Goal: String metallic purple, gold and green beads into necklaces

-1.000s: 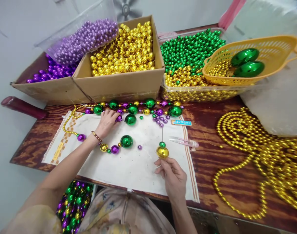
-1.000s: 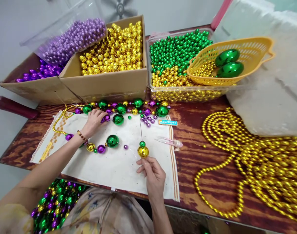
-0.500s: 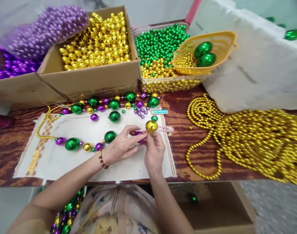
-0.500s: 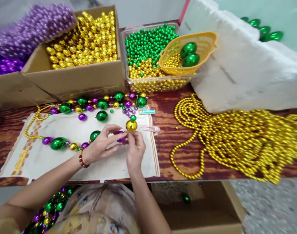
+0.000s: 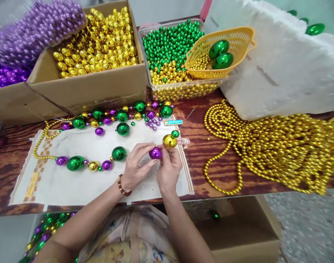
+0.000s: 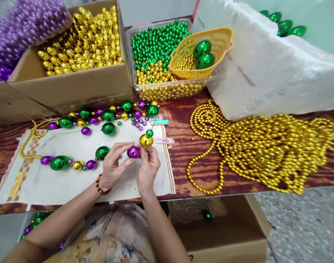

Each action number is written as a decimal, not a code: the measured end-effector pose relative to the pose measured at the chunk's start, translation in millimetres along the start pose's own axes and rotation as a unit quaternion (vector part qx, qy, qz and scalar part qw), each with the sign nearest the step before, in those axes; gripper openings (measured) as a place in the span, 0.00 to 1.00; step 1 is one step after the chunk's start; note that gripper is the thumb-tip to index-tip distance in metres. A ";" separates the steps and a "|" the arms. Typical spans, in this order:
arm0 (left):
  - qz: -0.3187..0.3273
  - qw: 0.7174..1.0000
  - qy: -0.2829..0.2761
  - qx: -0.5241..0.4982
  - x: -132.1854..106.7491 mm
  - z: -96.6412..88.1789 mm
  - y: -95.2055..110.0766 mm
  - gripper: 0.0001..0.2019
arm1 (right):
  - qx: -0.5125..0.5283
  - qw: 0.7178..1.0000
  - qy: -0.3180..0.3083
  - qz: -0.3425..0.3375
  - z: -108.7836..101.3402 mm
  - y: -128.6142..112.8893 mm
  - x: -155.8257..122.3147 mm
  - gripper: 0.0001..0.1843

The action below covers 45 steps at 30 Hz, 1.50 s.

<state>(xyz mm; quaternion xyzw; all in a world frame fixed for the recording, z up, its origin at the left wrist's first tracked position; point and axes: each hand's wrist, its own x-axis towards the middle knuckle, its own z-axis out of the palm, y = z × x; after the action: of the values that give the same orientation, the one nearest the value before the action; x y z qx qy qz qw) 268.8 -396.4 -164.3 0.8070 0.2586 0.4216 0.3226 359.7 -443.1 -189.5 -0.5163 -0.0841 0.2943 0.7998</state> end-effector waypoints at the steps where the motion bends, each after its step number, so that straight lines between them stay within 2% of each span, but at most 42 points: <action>1: 0.003 1.000 0.006 -0.004 0.6 -0.6 -0.4 0.18 | -0.011 1.000 0.001 -0.002 -1.8 0.1 0.4 0.09; 6: -0.019 1.000 0.014 -0.018 5.8 -9.0 -5.0 0.22 | -0.091 0.995 -0.036 -0.025 -22.6 -4.9 -6.4 0.08; 12: 0.004 0.998 0.047 -0.031 15.0 -24.2 -12.0 0.18 | -0.188 0.974 -0.116 -0.041 -54.0 -3.5 -38.4 0.08; 17: -0.043 0.992 0.078 -0.093 29.0 -36.6 -11.2 0.18 | -0.234 0.953 -0.186 -0.056 -65.4 4.4 -55.1 0.10; 20: -0.090 0.974 0.112 -0.175 42.3 -44.6 -6.7 0.16 | -0.248 0.944 -0.211 -0.061 -64.4 6.5 -57.1 0.09; 24: -0.150 0.943 0.121 -0.270 55.5 -51.2 -1.2 0.14 | -0.254 0.937 -0.230 -0.072 -57.9 6.4 -56.2 0.09; 32: -0.217 0.896 0.138 -0.362 59.3 -49.7 3.8 0.13 | -0.261 0.934 -0.234 -0.072 -50.3 6.2 -54.8 0.09; 40: -0.217 0.896 0.134 -0.362 54.4 -47.4 2.5 0.13 | -0.255 0.938 -0.226 -0.067 -47.1 6.9 -54.4 0.10; 45: -0.202 0.906 0.104 -0.358 45.7 -42.6 6.2 0.14 | -0.230 0.947 -0.215 -0.062 -39.5 7.3 -54.4 0.09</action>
<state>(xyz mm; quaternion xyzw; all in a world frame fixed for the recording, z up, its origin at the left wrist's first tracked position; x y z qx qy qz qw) 257.0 -356.1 -117.6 0.5195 0.2801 0.4933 0.6390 330.1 -502.0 -204.6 -0.6047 -0.3508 0.3209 0.6390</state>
